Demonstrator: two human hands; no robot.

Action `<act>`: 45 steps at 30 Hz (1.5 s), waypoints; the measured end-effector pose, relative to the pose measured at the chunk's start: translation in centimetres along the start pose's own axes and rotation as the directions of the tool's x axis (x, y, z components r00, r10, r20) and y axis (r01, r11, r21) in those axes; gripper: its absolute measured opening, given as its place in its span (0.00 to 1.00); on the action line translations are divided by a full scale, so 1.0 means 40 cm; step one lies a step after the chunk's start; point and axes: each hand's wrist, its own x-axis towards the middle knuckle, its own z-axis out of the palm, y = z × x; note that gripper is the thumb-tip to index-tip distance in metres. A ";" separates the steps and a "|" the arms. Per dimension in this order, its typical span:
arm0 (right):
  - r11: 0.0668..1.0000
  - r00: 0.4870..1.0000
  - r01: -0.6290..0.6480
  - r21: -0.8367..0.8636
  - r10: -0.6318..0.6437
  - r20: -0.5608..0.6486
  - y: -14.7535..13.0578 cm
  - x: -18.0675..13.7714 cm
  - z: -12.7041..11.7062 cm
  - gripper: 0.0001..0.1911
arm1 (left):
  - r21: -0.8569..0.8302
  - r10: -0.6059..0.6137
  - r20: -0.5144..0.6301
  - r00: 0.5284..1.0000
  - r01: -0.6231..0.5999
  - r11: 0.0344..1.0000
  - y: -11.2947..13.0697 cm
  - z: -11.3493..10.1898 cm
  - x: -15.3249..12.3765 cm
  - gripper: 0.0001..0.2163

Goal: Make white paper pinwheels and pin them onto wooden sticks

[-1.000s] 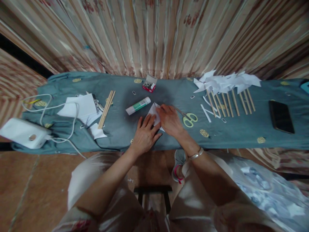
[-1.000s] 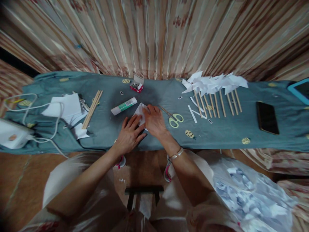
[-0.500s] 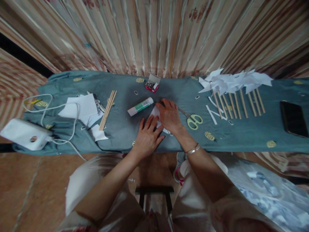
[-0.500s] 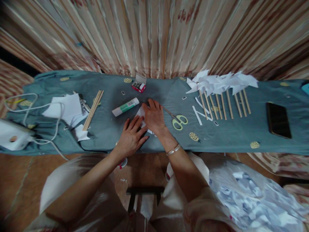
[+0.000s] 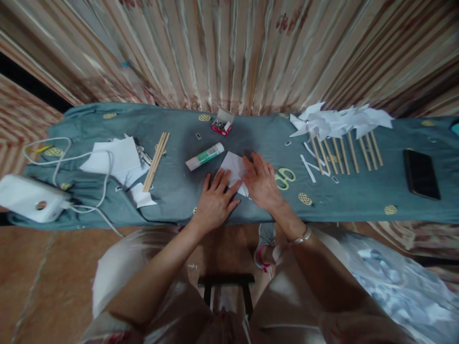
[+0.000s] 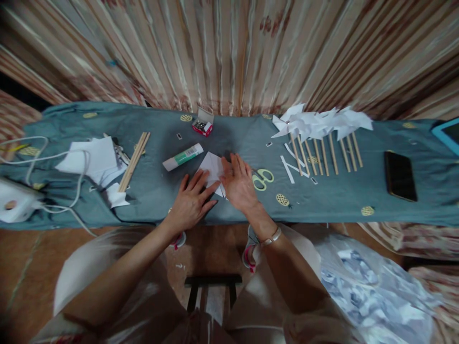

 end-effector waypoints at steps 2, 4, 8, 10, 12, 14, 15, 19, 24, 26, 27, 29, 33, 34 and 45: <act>1.000 1.000 -0.028 0.003 0.028 -0.011 0.008 -0.009 0.000 0.27 | -0.001 0.001 0.002 1.000 -0.001 1.000 0.000 -0.001 0.000 0.21; 0.998 0.998 -0.058 0.000 0.058 -0.027 0.015 -0.010 -0.001 0.27 | 0.002 0.001 0.004 1.000 -0.001 1.000 0.001 -0.002 0.001 0.21; 0.996 0.995 -0.089 0.005 0.089 -0.047 0.029 -0.010 -0.008 0.28 | -0.008 -0.006 0.005 1.000 0.006 1.000 0.002 -0.005 0.002 0.22; 0.995 0.995 -0.097 0.030 0.098 -0.033 0.041 -0.015 -0.014 0.30 | -0.016 -0.003 0.006 1.000 0.003 1.000 0.002 -0.004 0.002 0.21; 0.993 0.996 -0.092 0.072 0.092 0.009 0.057 -0.025 -0.022 0.36 | -0.015 0.005 0.003 1.000 -0.005 1.000 0.001 -0.003 0.001 0.21; 0.990 0.996 -0.078 0.119 0.072 0.058 0.074 -0.034 -0.030 0.42 | -0.006 0.012 -0.003 1.000 -0.012 1.000 -0.001 -0.001 0.000 0.20; 0.988 0.995 -0.072 0.138 0.062 0.075 0.082 -0.037 -0.033 0.43 | 0.000 0.016 -0.006 1.000 -0.016 1.000 -0.001 0.000 0.000 0.20; 0.980 0.995 -0.074 0.183 0.060 0.080 0.107 -0.035 -0.037 0.43 | 0.006 0.023 -0.001 1.000 -0.023 1.000 -0.001 0.000 -0.001 0.20; 0.974 0.993 -0.116 0.196 0.115 0.018 0.122 -0.013 -0.030 0.35 | -0.016 0.016 0.001 1.000 -0.016 1.000 0.000 -0.003 0.000 0.18; 0.972 0.991 -0.129 0.198 0.134 -0.013 0.125 -0.004 -0.026 0.33 | -0.020 0.018 0.009 1.000 -0.018 1.000 -0.002 -0.003 0.000 0.17; 0.972 0.990 -0.131 0.196 0.140 -0.031 0.125 0.000 -0.024 0.32 | -0.021 0.021 0.014 1.000 -0.021 1.000 -0.003 -0.003 0.000 0.17; 0.974 0.987 -0.133 0.182 0.147 -0.065 0.123 0.005 -0.020 0.30 | -0.026 0.027 0.023 0.999 -0.026 0.999 -0.005 -0.004 0.000 0.17; 0.979 0.982 -0.148 0.143 0.162 -0.093 0.113 0.009 -0.020 0.28 | -0.044 0.029 0.043 0.999 -0.027 0.999 -0.002 -0.011 -0.003 0.16; 0.979 0.981 -0.150 0.140 0.165 -0.101 0.110 0.009 -0.021 0.27 | -0.050 0.031 0.046 0.998 -0.029 0.998 0.001 -0.013 -0.004 0.16; 0.964 0.951 -0.093 0.248 0.160 -0.265 0.073 0.025 -0.027 0.24 | -0.089 -0.122 -0.339 0.933 0.098 0.991 -0.118 -0.053 -0.005 0.19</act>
